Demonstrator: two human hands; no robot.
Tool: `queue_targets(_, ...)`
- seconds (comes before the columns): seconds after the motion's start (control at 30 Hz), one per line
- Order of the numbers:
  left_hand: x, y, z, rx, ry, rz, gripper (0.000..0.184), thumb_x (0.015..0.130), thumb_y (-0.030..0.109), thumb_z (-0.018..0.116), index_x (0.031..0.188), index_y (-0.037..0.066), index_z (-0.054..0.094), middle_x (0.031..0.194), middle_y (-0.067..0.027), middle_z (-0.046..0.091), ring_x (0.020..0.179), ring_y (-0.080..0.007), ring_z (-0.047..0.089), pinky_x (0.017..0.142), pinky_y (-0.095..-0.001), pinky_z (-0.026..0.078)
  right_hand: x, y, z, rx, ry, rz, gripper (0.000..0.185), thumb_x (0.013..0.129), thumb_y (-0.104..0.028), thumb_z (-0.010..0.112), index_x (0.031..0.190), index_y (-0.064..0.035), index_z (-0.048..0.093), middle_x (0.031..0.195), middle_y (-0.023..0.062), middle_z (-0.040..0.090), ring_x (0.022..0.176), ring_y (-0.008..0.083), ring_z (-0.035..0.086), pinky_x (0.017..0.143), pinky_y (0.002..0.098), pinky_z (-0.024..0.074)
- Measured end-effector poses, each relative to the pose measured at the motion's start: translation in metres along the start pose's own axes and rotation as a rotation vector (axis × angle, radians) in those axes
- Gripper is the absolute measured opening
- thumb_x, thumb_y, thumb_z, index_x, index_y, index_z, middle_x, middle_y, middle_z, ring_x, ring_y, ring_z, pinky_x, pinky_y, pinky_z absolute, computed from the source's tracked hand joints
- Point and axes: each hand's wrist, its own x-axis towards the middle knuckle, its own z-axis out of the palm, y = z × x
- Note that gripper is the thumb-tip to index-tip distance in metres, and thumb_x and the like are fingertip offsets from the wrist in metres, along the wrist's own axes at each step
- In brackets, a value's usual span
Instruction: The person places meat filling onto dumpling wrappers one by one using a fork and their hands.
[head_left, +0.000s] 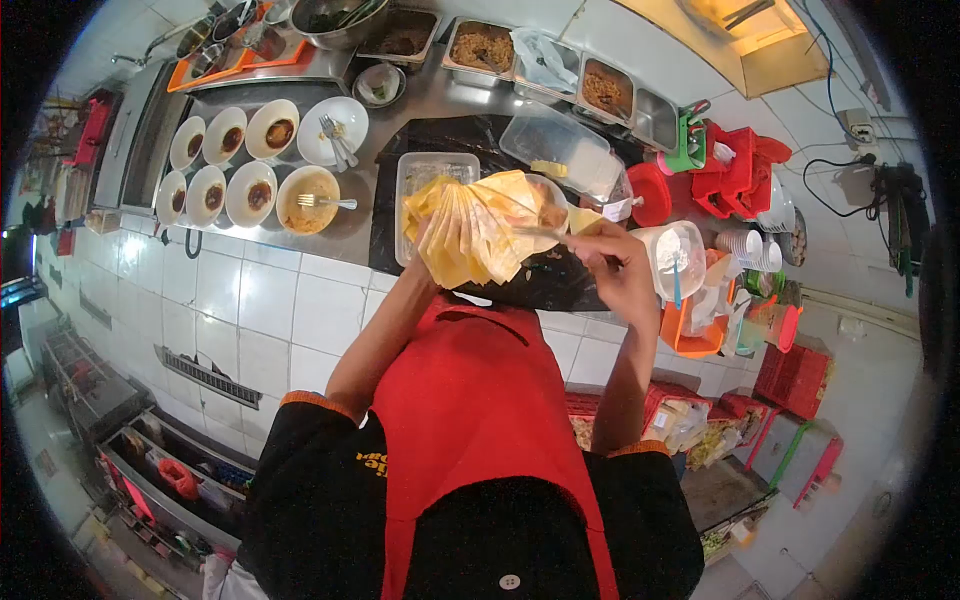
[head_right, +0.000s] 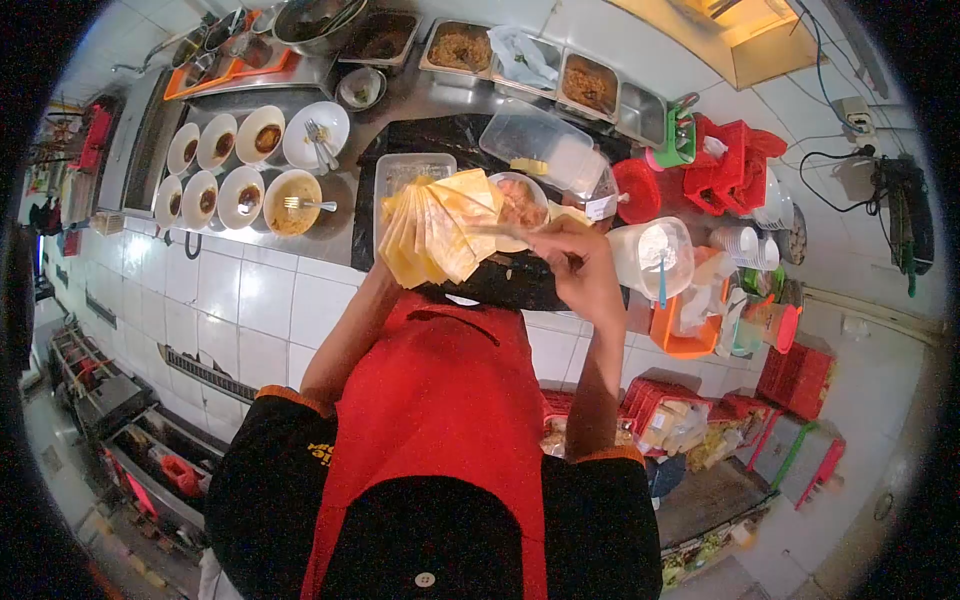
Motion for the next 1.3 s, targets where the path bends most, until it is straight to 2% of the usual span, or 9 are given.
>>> queue_targets(0.17,0.009,-0.003,-0.005,1.063,-0.066,0.218,0.053,0.099,0.043,0.040,0.126,-0.002,0.050,0.117,-0.0179,0.061,0.107,-0.0339,0.061,0.097,-0.0471,0.047,0.005,0.021,0.007,-0.026,0.084,-0.021,0.028,0.088,0.011,0.053,0.107,-0.0004,0.069,0.088,0.0041,0.061,0.063,0.0076,0.049,0.055,0.0197,0.0397)
queue_targets(0.37,0.002,-0.044,0.004,1.617,0.156,0.445,0.052,0.101,0.041,0.037,0.125,-0.005,0.048,0.111,-0.0181,0.062,0.101,-0.0281,0.064,0.091,-0.0408,0.052,0.008,0.023,-0.002,0.102,0.097,0.107,0.027,0.090,0.009,0.052,0.110,0.0006,0.068,0.087,0.0048,0.062,0.061,0.0069,0.050,0.052,0.0203,0.0403)
queue_targets(0.57,0.007,-0.038,0.007,1.249,-0.095,0.132,0.059,0.101,0.049,0.036,0.124,-0.003,0.050,0.113,-0.0179,0.062,0.100,-0.0293,0.064,0.091,-0.0428,0.052,0.015,0.013,0.001,0.267,-0.004,0.241,0.035,0.086,0.015,0.049,0.110,0.0000,0.069,0.084,0.0061,0.065,0.056,0.0071,0.050,0.050,0.0199,0.0396)
queue_targets(0.7,0.005,-0.029,0.000,1.213,-0.014,0.354,0.061,0.100,0.050,0.036,0.126,-0.004,0.049,0.114,-0.0183,0.061,0.101,-0.0299,0.064,0.092,-0.0428,0.052,0.011,0.019,-0.011,0.212,-0.040,0.261,0.044,0.081,0.018,0.044,0.110,-0.0024,0.070,0.081,0.0068,0.066,0.055,0.0067,0.049,0.048,0.0201,0.0382)
queue_targets(0.8,0.003,-0.016,0.000,1.369,-0.197,0.440,0.062,0.100,0.050,0.035,0.127,-0.004,0.048,0.114,-0.0181,0.061,0.103,-0.0299,0.063,0.092,-0.0424,0.052,0.009,0.018,-0.024,0.222,-0.039,0.284,0.048,0.079,0.018,0.042,0.112,-0.0032,0.070,0.078,0.0052,0.064,0.055,0.0065,0.049,0.047,0.0207,0.0381)
queue_targets(0.97,-0.001,-0.050,0.011,1.661,0.121,0.564,0.063,0.102,0.050,0.031,0.128,-0.004,0.047,0.115,-0.0173,0.061,0.102,-0.0262,0.064,0.092,-0.0380,0.052,0.027,0.002,-0.009,0.174,-0.071,0.221,0.046,0.078,0.016,0.049,0.109,-0.0092,0.073,0.079,0.0029,0.064,0.066,0.0066,0.051,0.056,0.0211,0.0392)
queue_targets(1.13,-0.003,-0.054,0.018,1.453,-0.053,0.372,0.063,0.101,0.051,0.030,0.125,-0.004,0.050,0.114,-0.0158,0.062,0.101,-0.0241,0.064,0.090,-0.0366,0.053,0.031,0.019,-0.013,0.252,-0.085,0.276,0.048,0.076,0.018,0.049,0.108,-0.0093,0.073,0.078,0.0059,0.063,0.070,0.0080,0.053,0.060,0.0216,0.0400)
queue_targets(1.2,-0.002,-0.042,0.013,1.521,-0.008,0.447,0.063,0.101,0.052,0.031,0.124,-0.003,0.051,0.112,-0.0153,0.062,0.099,-0.0242,0.064,0.089,-0.0365,0.053,0.028,0.017,-0.003,0.136,-0.027,0.065,0.046,0.082,0.019,0.046,0.105,-0.0079,0.074,0.081,0.0039,0.061,0.059,0.0082,0.053,0.052,0.0211,0.0423)
queue_targets(1.3,0.004,-0.051,0.019,1.250,-0.059,0.408,0.062,0.100,0.054,0.034,0.122,-0.001,0.052,0.111,-0.0144,0.062,0.099,-0.0252,0.063,0.088,-0.0387,0.052,0.026,0.020,0.033,0.001,0.185,-0.092,0.041,0.082,0.019,0.050,0.102,-0.0076,0.074,0.088,0.0053,0.062,0.069,0.0101,0.056,0.058,0.0216,0.0464)
